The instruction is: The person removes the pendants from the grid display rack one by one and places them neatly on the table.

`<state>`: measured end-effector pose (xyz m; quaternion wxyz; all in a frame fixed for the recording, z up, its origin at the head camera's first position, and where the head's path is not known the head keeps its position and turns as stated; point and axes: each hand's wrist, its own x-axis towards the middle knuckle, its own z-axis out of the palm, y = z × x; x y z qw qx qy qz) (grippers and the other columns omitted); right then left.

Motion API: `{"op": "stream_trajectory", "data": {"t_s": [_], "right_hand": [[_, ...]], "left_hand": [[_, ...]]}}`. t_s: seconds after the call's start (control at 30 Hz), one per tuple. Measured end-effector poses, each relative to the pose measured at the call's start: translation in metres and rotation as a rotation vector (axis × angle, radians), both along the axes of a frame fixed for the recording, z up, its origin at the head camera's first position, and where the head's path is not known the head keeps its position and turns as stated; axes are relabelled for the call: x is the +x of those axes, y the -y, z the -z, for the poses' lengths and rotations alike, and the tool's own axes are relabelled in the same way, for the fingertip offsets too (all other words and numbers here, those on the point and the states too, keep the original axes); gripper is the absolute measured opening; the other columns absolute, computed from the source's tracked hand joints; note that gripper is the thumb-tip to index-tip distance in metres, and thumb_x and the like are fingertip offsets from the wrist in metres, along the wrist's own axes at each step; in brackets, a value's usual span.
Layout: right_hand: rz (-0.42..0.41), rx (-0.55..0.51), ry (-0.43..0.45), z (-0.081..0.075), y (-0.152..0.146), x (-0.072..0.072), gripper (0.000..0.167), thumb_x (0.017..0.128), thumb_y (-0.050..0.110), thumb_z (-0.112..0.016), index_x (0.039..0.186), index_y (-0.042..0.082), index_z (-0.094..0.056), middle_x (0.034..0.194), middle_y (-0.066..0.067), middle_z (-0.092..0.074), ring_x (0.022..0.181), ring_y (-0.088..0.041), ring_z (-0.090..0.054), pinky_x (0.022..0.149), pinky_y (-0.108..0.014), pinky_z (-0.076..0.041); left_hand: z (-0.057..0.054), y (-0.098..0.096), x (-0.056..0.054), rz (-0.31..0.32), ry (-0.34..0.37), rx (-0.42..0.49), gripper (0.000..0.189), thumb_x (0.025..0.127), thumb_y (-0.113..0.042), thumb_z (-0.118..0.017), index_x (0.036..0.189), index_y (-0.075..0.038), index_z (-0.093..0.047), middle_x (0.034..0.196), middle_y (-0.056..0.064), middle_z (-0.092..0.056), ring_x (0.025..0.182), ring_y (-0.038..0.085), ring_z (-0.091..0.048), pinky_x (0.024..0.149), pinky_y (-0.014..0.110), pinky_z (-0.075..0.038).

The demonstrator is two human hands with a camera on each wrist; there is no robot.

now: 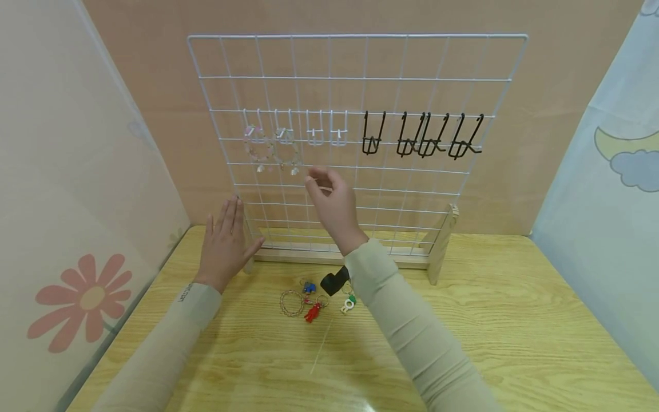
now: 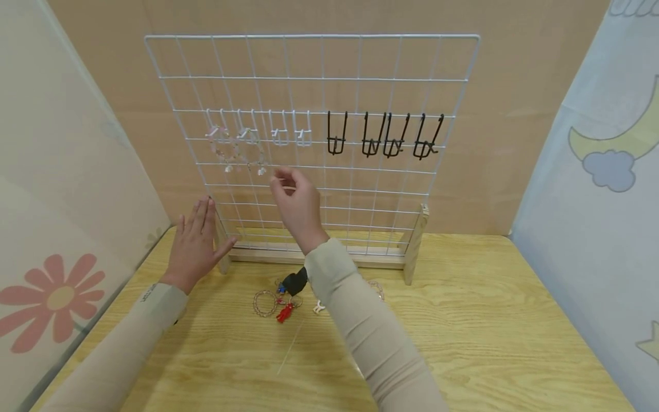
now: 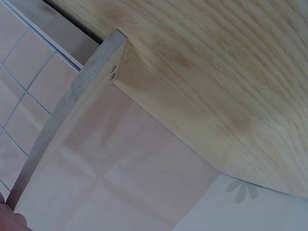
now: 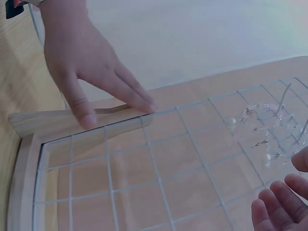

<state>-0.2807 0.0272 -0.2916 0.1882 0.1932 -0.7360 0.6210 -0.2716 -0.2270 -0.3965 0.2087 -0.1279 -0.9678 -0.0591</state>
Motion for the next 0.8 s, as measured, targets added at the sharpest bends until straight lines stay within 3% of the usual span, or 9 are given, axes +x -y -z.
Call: {"op": "stream_trajectory", "data": {"t_s": [0.3, 0.53, 0.8], "right_hand": [[-0.026, -0.022, 0.005, -0.023, 0.012, -0.007, 0.034, 0.102, 0.016, -0.061, 0.132, 0.0, -0.061, 0.128, -0.012, -0.066, 0.118, -0.02, -0.063, 0.099, -0.021, -0.05], [-0.027, -0.029, 0.026, -0.032, 0.019, -0.012, 0.033, 0.103, 0.014, -0.06, 0.132, 0.0, -0.062, 0.128, -0.014, -0.066, 0.115, -0.02, -0.064, 0.098, -0.022, -0.05], [0.001, -0.033, 0.037, -0.041, 0.027, -0.015, 0.025, 0.101, 0.012, -0.063, 0.121, -0.003, -0.066, 0.108, -0.012, -0.07, 0.095, -0.019, -0.066, 0.08, -0.025, -0.055]], "left_hand": [[0.0, 0.0, 0.0, 0.0, 0.0, 0.005, 0.099, 0.102, -0.055, -0.052, 0.16, -0.001, 0.007, 0.169, 0.016, 0.004, 0.156, 0.032, 0.001, 0.121, 0.063, -0.006], [0.0, 0.0, 0.001, -0.002, -0.006, -0.001, 0.101, 0.101, -0.055, -0.054, 0.16, -0.002, 0.007, 0.169, 0.018, 0.002, 0.156, 0.032, 0.0, 0.121, 0.064, -0.009], [0.0, 0.001, 0.0, 0.006, -0.005, 0.01, 0.1, 0.101, -0.055, -0.054, 0.161, -0.002, 0.007, 0.169, 0.018, 0.001, 0.156, 0.031, 0.001, 0.122, 0.062, -0.003]]}}
